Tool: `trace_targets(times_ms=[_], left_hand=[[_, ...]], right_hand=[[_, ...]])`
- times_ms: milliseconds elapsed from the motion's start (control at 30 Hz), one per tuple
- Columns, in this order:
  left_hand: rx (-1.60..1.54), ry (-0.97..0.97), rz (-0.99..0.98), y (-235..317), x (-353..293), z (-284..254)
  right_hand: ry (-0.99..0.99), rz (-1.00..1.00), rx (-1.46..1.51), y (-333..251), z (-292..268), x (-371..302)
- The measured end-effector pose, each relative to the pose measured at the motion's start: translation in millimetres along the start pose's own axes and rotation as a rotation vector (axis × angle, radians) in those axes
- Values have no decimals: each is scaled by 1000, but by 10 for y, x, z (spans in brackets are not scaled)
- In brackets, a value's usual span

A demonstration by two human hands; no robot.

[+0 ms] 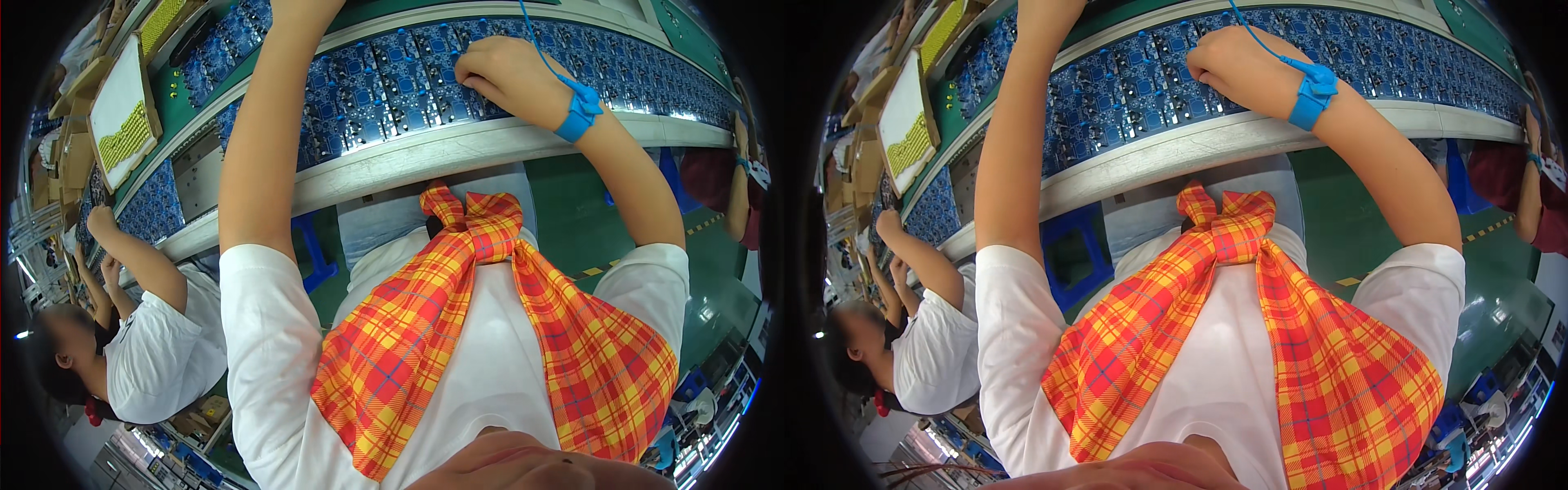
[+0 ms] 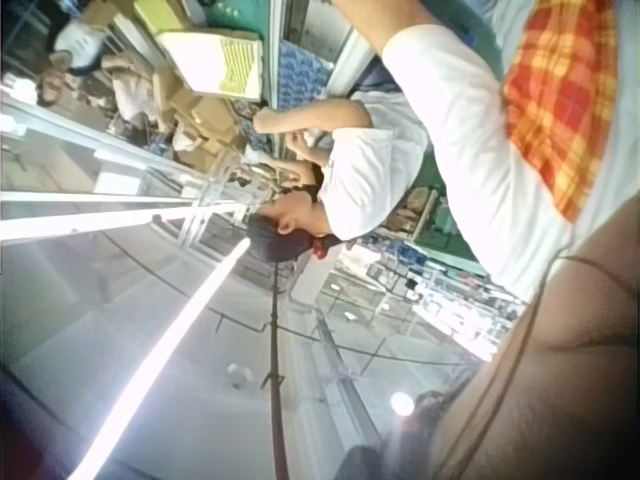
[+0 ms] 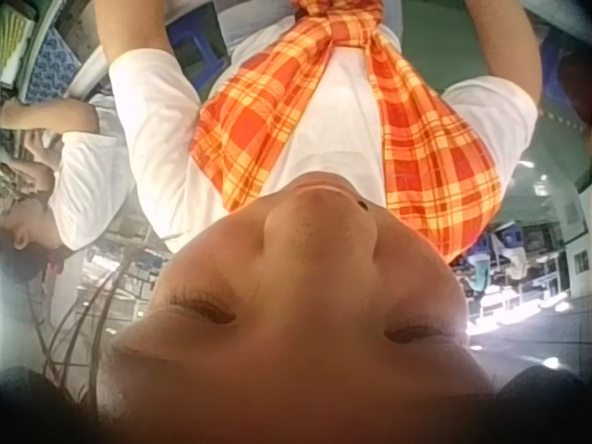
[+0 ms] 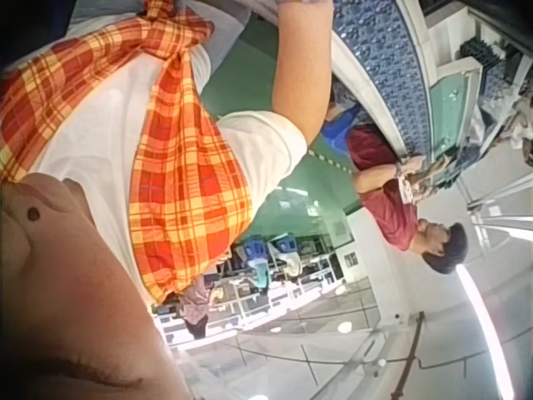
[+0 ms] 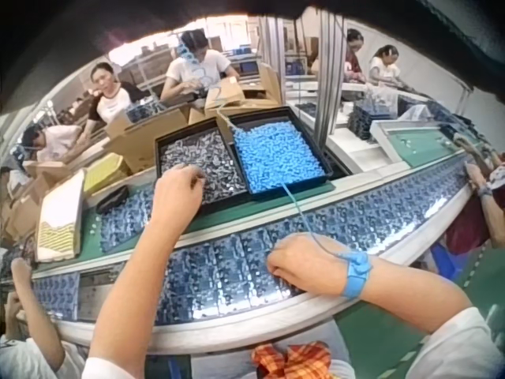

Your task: The person assembles circuit boards along an assembly line by picking electronic components from containers and inserting them into the circuit boards by hand.

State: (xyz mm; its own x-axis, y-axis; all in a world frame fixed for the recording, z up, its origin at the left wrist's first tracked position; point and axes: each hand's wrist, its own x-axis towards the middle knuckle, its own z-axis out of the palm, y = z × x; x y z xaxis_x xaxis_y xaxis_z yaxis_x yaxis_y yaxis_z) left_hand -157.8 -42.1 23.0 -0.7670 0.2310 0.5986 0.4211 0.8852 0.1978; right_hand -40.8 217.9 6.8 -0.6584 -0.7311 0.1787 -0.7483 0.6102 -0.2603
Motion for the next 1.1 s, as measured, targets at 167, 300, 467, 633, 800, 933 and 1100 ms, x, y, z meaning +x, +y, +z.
trace_targets(times_ms=[167, 300, 467, 633, 800, 933, 1100], left_hand=[[-228, 46, -6, 158, 42, -86], [-446, -60, -129, 499, -2, -226], [-481, -169, -109, 304, -504, -518], [-497, -337, -21, 143, -688, -699], [-641, -483, -35, 200, -678, -657], [-681, -479, -39, 167, -778, -712], [-620, -496, -6, 101, -854, -804]], right_hand=[[-43, -9, -55, -28, -4, 16], [-23, 25, -101, -50, -120, -166], [320, 543, 211, 293, -572, -737], [339, 1077, -199, 786, -447, -2029], [196, 1023, -338, 816, -524, -2174], [274, 999, -259, 657, -463, -1739], [111, 894, -188, 300, -559, -1413]])
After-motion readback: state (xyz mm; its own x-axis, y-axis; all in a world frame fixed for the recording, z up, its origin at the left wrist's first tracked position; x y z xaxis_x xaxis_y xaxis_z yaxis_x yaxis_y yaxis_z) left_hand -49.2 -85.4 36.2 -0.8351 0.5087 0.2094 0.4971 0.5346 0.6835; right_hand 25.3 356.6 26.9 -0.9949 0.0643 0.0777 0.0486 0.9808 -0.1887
